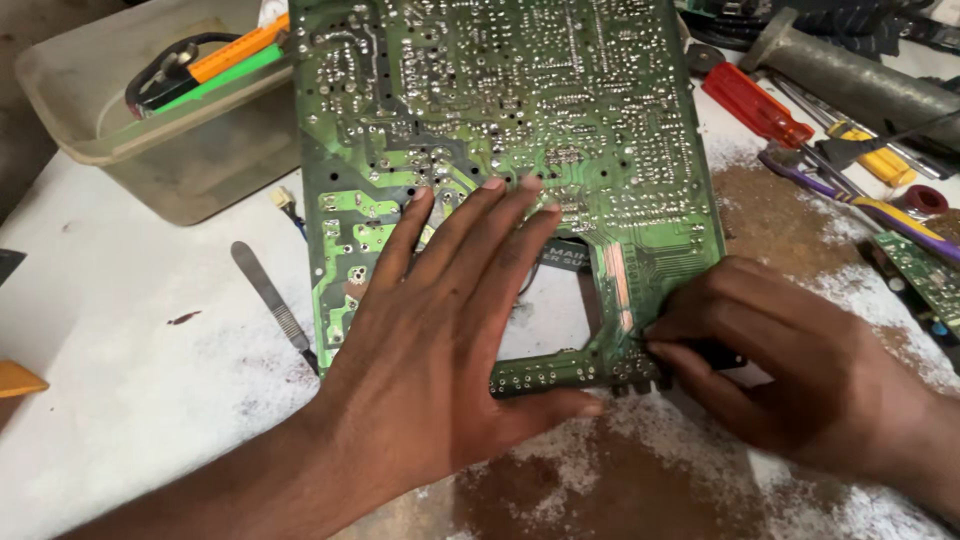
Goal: The person manipulates components on a large green circuit board by hand and with a yellow brush.
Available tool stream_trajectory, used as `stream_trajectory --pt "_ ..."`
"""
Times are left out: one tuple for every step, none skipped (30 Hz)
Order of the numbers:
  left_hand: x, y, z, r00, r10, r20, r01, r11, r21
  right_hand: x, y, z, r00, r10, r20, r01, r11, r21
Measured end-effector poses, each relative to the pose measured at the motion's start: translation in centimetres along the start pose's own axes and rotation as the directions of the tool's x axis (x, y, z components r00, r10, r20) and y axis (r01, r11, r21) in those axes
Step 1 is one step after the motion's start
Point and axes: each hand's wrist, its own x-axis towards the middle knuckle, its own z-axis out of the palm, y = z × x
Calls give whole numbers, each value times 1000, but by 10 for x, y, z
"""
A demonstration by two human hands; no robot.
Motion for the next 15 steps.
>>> stream_trajectory --pt "-1 -1 0 1000 -4 1 4 1000 3 -2 2 1 1000 -3 0 3 1000 3" --pt "-3 -1 0 998 -56 -5 56 998 9 -4 3 4 998 25 -50 -25 1000 0" --pt "-5 -1 0 994 -109 -11 109 994 16 -5 5 6 994 54 -100 -54 999 -2" --pt "-5 -1 1 994 -110 -10 111 994 16 -5 6 9 994 53 -99 -54 999 0" --pt "-4 -1 2 995 -97 -6 97 991 92 -4 8 11 993 51 -109 -54 998 -26" --pt "-3 -2 3 997 -82 -3 81 982 168 -3 9 12 992 47 -119 -54 997 -54" --pt "-3 -2 3 997 -82 -4 81 982 168 -4 8 10 992 46 -119 -53 997 -55" --pt "-3 -2 3 996 -85 -1 84 987 140 -5 6 6 994 59 -90 -58 998 15" --pt "-2 -2 3 996 -87 2 87 990 112 -6 4 3 996 70 -60 -65 994 85" --pt "-3 -2 2 996 -90 1 89 989 115 -5 3 3 996 67 -60 -61 994 86" --pt "-2 -2 1 997 -80 -7 80 993 92 -5 2 2 996 78 -49 -72 990 122" --pt "-2 -2 1 997 -71 -15 71 995 66 -6 1 2 995 92 -35 -85 984 157" --pt "-2 -2 0 997 -73 -15 74 995 67 -6 2 2 995 90 -34 -83 984 158" --pt "-2 -1 -1 997 -79 0 79 995 61 -8 3 2 994 102 -31 -96 985 142" --pt "-2 -1 -1 996 -85 15 84 995 55 -9 4 2 993 114 -29 -109 986 126"
